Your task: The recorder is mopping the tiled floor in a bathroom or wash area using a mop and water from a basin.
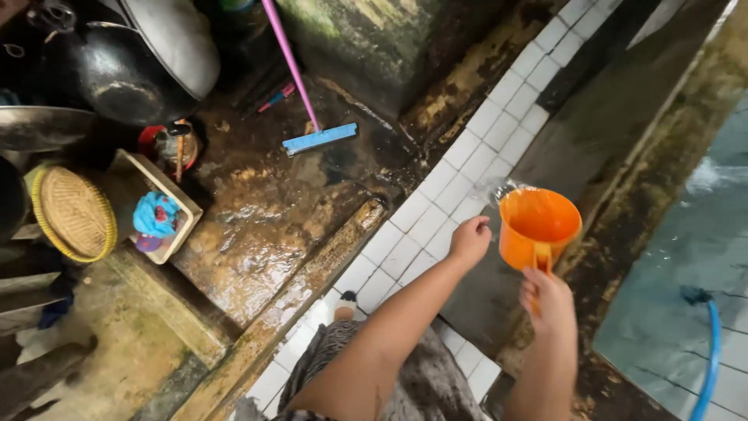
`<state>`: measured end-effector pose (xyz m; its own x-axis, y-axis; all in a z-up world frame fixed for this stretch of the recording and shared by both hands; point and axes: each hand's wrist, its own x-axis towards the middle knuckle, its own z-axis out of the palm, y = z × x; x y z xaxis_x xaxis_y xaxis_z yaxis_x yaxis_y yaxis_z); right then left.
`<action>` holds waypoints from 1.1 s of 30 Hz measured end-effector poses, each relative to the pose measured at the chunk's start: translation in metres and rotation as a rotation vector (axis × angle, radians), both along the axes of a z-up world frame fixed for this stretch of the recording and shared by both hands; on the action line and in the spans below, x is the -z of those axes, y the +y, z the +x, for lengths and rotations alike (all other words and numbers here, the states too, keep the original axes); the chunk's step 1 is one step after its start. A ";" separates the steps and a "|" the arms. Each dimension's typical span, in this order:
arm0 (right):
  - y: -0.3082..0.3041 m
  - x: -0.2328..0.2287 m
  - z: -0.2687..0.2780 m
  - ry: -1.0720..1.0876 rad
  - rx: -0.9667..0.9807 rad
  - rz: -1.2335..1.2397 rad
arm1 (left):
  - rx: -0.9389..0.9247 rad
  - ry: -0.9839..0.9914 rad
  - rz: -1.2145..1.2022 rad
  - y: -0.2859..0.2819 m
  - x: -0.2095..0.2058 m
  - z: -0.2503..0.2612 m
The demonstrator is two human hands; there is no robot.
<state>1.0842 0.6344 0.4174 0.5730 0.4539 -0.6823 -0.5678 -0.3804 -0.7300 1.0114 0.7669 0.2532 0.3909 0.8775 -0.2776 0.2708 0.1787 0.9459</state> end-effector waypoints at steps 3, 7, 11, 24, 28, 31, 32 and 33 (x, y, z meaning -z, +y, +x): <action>0.066 0.056 -0.003 -0.088 0.029 -0.119 | -0.050 -0.005 0.023 0.021 0.018 -0.008; 0.123 0.093 -0.005 -0.158 0.019 -0.232 | -0.049 0.149 -0.049 0.030 0.042 -0.026; 0.146 0.108 -0.007 -0.272 -0.023 -0.335 | -0.021 0.145 -0.065 0.035 0.045 -0.042; 0.065 0.124 -0.043 0.129 0.247 0.221 | 0.053 0.185 -0.165 0.012 0.073 -0.054; 0.007 0.135 -0.099 0.226 0.247 0.371 | 0.042 0.236 -0.158 -0.014 0.113 -0.082; -0.028 0.139 -0.150 0.360 0.341 0.298 | 0.098 0.283 -0.251 -0.041 0.126 -0.116; -0.037 0.141 -0.167 0.406 0.395 0.242 | 0.149 0.341 -0.352 -0.048 0.126 -0.129; -0.044 0.140 -0.185 0.449 0.452 0.185 | 0.203 0.398 -0.453 -0.055 0.125 -0.141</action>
